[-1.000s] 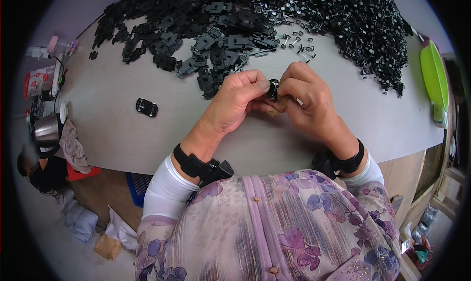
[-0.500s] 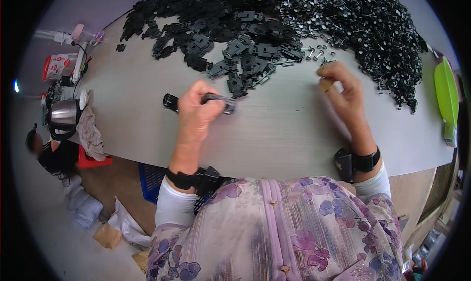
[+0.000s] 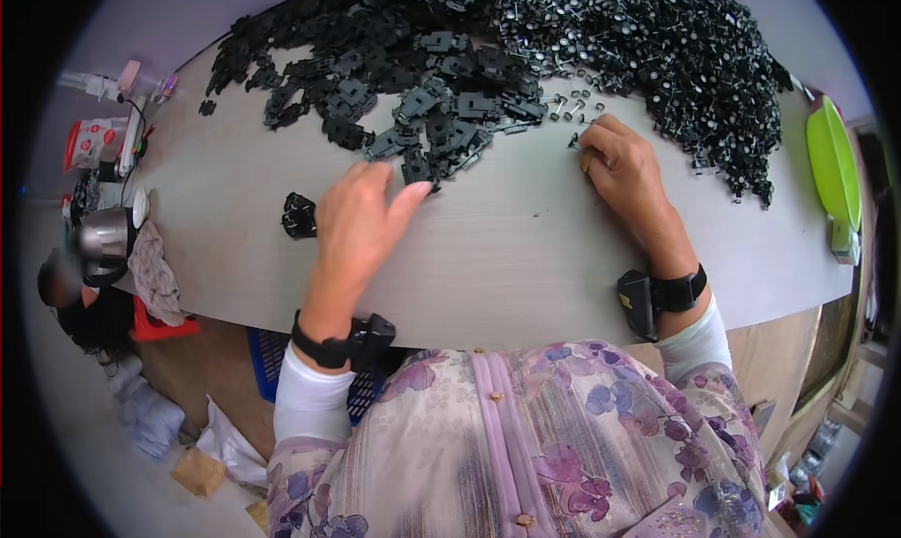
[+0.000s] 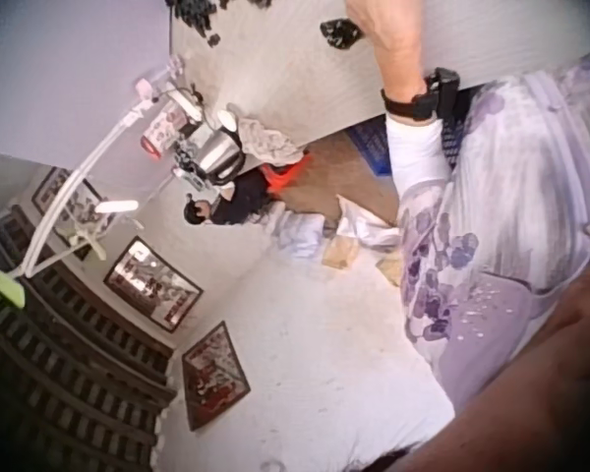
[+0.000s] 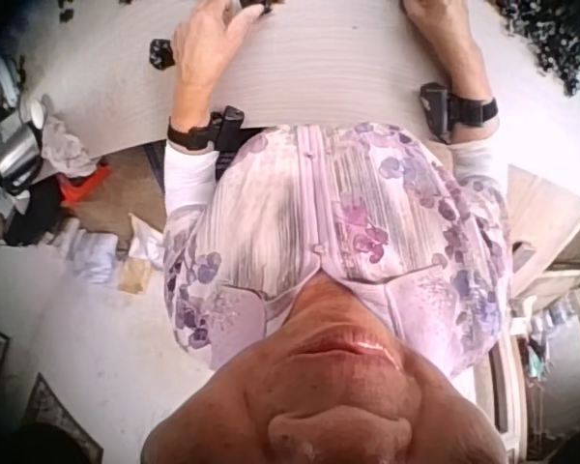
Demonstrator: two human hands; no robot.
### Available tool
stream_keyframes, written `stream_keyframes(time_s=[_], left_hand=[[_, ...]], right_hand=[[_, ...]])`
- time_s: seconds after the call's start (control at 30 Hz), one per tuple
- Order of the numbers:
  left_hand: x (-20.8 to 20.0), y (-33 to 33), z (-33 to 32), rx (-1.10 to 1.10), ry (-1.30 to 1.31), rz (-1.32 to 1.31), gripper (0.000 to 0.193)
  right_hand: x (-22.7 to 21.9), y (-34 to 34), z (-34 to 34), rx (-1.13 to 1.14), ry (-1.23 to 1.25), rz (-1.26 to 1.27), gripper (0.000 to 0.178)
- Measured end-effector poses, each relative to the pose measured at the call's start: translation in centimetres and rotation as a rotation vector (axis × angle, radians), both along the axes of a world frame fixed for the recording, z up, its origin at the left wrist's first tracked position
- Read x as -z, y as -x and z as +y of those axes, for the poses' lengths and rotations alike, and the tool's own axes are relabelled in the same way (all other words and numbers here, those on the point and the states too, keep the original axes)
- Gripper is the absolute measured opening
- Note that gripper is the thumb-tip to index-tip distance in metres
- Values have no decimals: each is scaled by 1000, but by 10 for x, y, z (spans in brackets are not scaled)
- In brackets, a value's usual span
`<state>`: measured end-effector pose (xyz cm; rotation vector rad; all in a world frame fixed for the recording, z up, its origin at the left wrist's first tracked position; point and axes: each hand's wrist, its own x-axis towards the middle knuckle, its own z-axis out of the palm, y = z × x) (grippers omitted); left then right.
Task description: Assembling small black plastic components by hand at a workstation.
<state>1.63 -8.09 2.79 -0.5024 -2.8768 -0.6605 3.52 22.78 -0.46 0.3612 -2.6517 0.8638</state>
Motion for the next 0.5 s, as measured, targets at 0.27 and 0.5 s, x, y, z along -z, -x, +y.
stream_keyframes(time_s=[0.27, 0.5], left_hand=[[2, 23, 9, -10, -47, -155, 29], [-9, 17, 11, -21, -883, -527, 36]], right_hand=[[-14, -14, -9, -74, 19, -80, 14], [-19, -19, -8, -98, 79, -257, 17]])
